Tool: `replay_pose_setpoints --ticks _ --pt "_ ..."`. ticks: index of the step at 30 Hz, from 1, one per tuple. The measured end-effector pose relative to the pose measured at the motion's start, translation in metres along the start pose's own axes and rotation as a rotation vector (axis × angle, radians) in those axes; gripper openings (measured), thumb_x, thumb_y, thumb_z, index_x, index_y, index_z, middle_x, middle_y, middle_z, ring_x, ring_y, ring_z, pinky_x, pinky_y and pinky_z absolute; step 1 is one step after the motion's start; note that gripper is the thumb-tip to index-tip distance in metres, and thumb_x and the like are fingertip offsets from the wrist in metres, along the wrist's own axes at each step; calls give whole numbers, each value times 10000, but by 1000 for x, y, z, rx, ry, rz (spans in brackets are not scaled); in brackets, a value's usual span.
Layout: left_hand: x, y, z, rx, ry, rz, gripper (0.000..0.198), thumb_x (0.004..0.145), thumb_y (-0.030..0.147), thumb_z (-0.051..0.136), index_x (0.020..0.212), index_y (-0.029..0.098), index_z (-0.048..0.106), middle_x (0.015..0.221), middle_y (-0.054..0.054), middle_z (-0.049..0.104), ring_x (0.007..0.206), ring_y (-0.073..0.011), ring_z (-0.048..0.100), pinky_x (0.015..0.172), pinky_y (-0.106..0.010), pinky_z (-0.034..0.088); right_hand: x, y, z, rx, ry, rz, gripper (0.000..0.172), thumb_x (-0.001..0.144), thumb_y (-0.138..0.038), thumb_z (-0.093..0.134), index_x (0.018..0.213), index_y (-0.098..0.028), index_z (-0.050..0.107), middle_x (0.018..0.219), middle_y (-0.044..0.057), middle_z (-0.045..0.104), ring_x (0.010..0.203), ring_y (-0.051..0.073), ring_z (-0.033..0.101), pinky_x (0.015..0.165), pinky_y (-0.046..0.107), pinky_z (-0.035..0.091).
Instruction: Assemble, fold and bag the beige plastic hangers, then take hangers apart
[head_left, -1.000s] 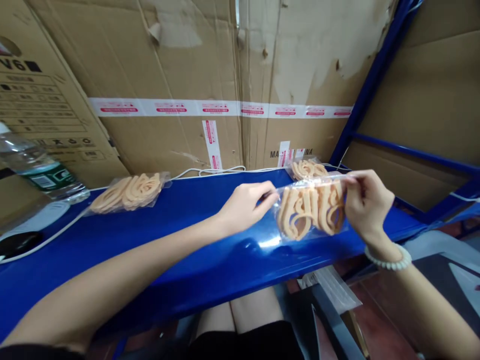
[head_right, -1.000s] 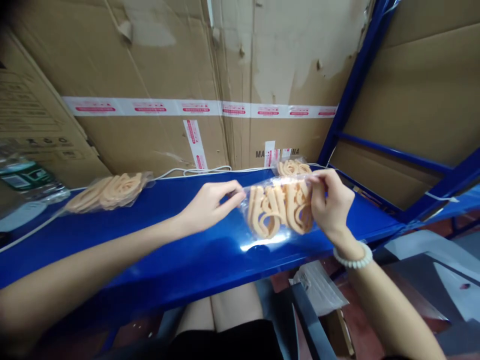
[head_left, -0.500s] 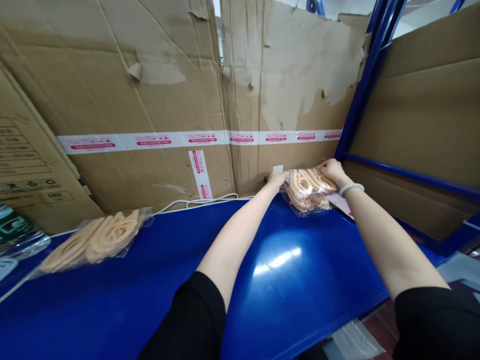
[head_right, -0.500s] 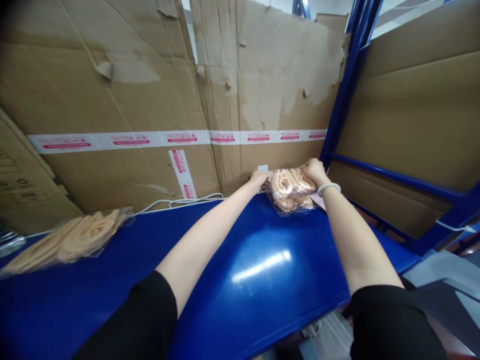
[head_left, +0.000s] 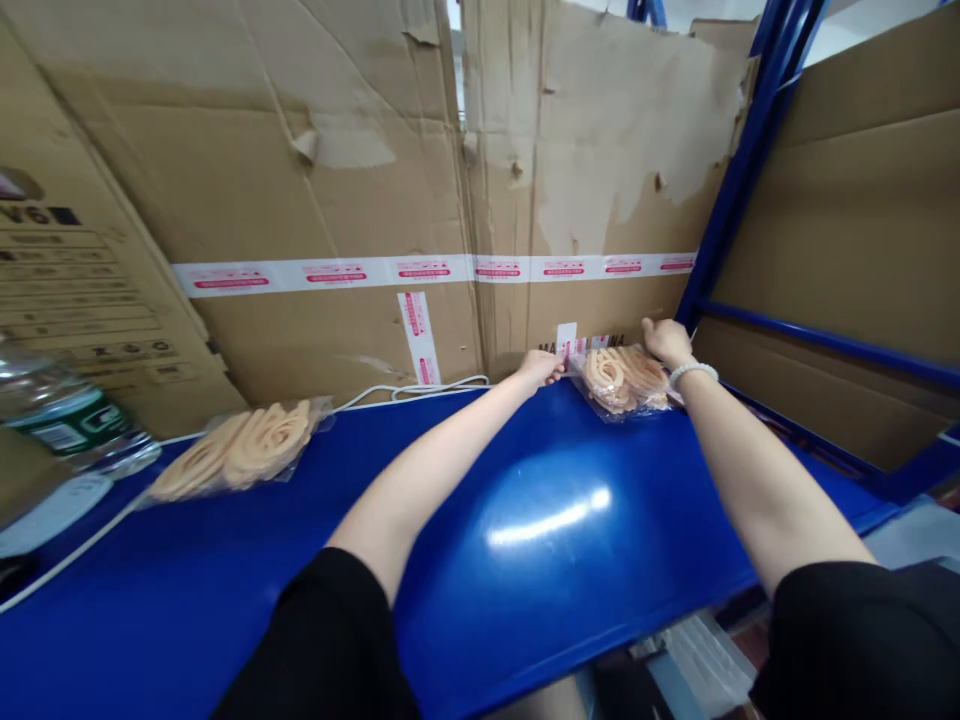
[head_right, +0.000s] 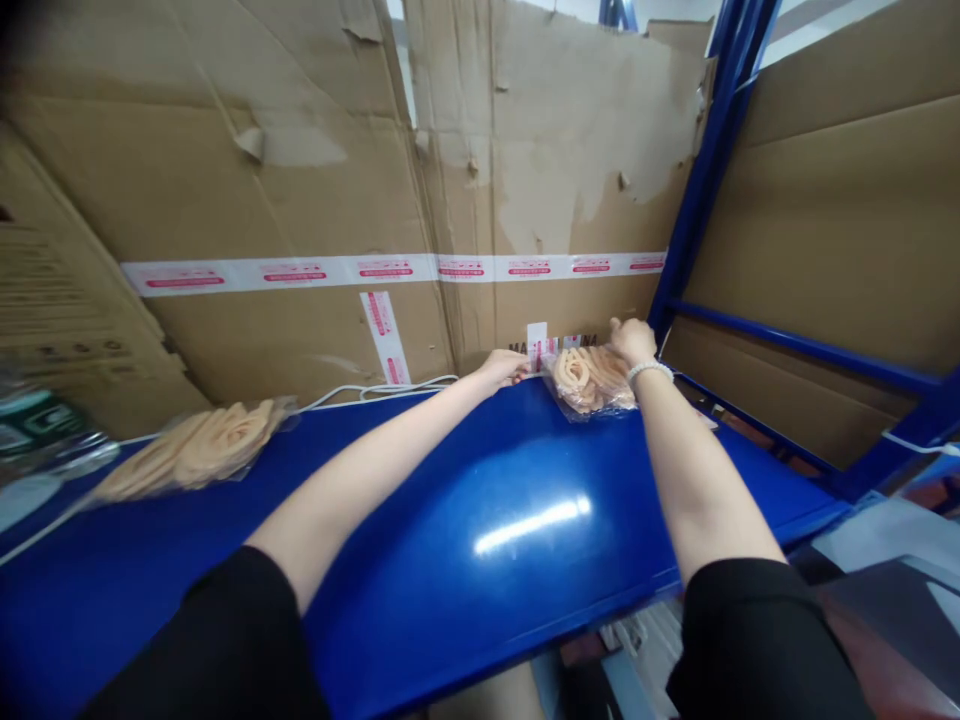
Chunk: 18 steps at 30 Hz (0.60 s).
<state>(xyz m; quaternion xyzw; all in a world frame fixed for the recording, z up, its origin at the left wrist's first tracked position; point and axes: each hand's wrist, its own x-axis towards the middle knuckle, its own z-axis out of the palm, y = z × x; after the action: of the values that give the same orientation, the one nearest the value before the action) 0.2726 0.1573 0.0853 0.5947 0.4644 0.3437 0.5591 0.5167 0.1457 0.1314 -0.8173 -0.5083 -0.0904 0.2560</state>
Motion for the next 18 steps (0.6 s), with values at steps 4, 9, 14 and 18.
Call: replay_pose_setpoints --ticks 4,9,14,18 --pt "-75 -13 -83 94 34 156 135 897 152 679 1021 109 709 977 -96 733 786 -135 680 774 -290 566 -39 -44 -10 168 210 -171 448 1039 -266 295 1113 -69 690 1196 248 668 1180 308 604 1009 416 434" --pt "-179 -40 -198 269 321 306 127 833 161 665 936 126 732 910 -72 757 733 -133 675 766 -276 549 -120 -125 8 691 209 -466 337 960 -295 420 913 -149 721 872 109 724 856 220 668 819 341 506" --pt "-235 -74 -298 509 789 293 218 836 186 579 1021 140 685 1034 -74 740 988 -200 667 954 -330 511 -207 -243 30 1016 -534 -353 172 934 -198 515 864 -152 665 685 36 673 599 113 584 578 196 464" --pt "-245 -104 -354 647 1017 150 293 864 192 528 1124 102 628 1157 -136 707 1069 -218 656 986 -311 478 -257 -332 55 983 -880 -305 75 945 -153 584 903 -124 639 696 39 676 600 106 618 568 195 503"
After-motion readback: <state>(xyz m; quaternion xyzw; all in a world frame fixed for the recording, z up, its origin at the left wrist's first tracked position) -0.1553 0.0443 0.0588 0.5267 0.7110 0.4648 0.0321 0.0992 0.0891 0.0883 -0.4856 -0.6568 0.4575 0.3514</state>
